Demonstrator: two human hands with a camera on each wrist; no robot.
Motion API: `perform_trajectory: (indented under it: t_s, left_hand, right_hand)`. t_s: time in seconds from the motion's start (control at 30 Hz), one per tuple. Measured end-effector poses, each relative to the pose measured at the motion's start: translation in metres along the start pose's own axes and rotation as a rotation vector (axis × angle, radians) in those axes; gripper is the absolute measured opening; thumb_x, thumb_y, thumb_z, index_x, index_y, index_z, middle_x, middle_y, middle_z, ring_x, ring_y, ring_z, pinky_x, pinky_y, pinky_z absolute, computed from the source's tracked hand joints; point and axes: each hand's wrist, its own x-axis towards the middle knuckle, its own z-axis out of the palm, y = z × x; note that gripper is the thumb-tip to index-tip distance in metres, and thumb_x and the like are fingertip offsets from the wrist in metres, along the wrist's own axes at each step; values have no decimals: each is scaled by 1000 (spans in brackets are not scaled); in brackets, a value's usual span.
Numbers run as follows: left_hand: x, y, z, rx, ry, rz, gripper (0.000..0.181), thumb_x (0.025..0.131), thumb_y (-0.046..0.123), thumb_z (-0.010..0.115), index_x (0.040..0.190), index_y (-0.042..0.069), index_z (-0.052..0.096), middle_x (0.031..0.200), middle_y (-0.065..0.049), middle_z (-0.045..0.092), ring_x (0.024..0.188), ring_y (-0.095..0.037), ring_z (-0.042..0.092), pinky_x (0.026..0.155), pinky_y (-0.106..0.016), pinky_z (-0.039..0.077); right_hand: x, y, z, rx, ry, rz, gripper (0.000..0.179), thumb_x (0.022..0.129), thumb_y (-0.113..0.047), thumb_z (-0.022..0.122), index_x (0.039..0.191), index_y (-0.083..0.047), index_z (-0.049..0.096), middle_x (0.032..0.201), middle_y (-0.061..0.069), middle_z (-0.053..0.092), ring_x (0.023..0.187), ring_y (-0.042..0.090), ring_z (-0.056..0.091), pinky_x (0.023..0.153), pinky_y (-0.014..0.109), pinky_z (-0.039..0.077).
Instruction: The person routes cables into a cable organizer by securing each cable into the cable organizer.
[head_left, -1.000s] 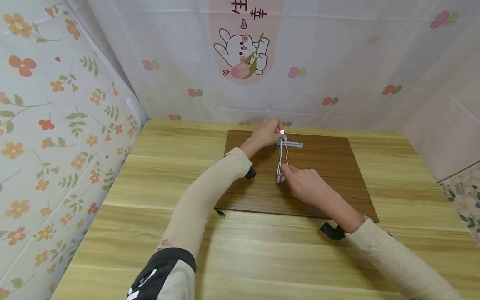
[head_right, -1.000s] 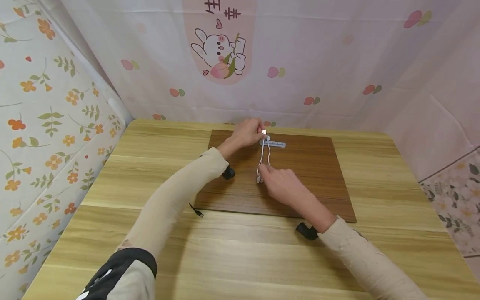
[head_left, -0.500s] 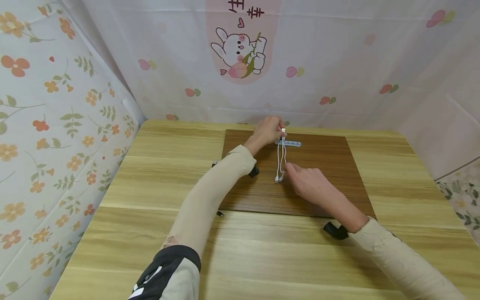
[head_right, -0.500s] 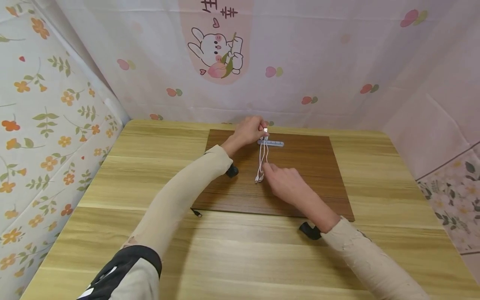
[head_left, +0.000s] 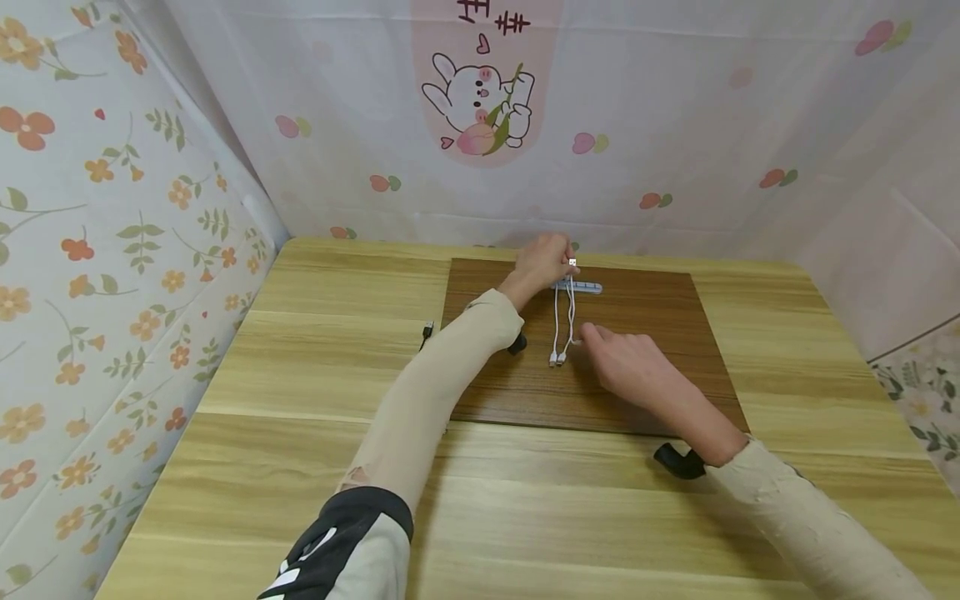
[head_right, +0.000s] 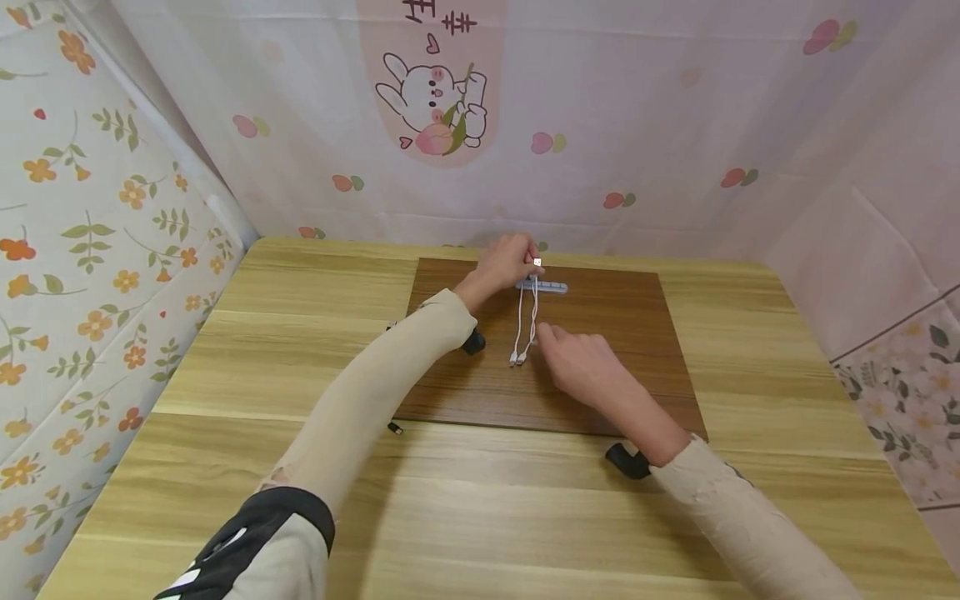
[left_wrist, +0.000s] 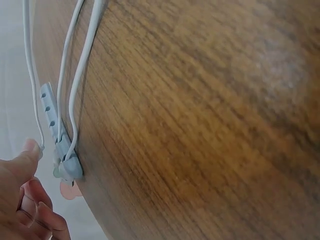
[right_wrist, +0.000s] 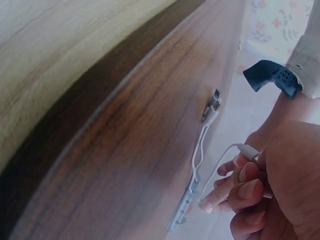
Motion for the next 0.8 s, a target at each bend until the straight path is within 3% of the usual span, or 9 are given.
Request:
perform_trajectory:
  t_s: [0.23, 0.53, 0.8]
  left_hand:
    - [2, 3, 7, 47, -5, 4, 23, 93, 38, 77, 100, 18, 68, 92, 9, 62, 84, -9, 59, 71, -28, 47]
    - [4, 8, 11, 107, -12, -7, 26, 92, 42, 76, 97, 20, 63, 93, 7, 60, 84, -10, 57, 71, -30, 46]
    - [5, 8, 12, 118, -4, -15, 25, 93, 43, 75, 102, 20, 67, 94, 8, 62, 87, -11, 59, 73, -30, 47]
  right_hand:
    - [-3, 2, 0, 1, -34, 14, 14, 101, 0, 55, 96, -4, 43, 66, -1, 36, 43, 13, 34, 37, 28, 28]
    - [-5, 4, 0, -12, -19, 12, 14, 101, -1, 55, 95, -4, 43, 66, 0, 36, 42, 14, 36, 36, 30, 30]
    - [-6, 6, 3, 0, -38, 22, 13, 100, 2, 54, 95, -4, 43, 66, 0, 38, 42, 14, 36, 36, 30, 30]
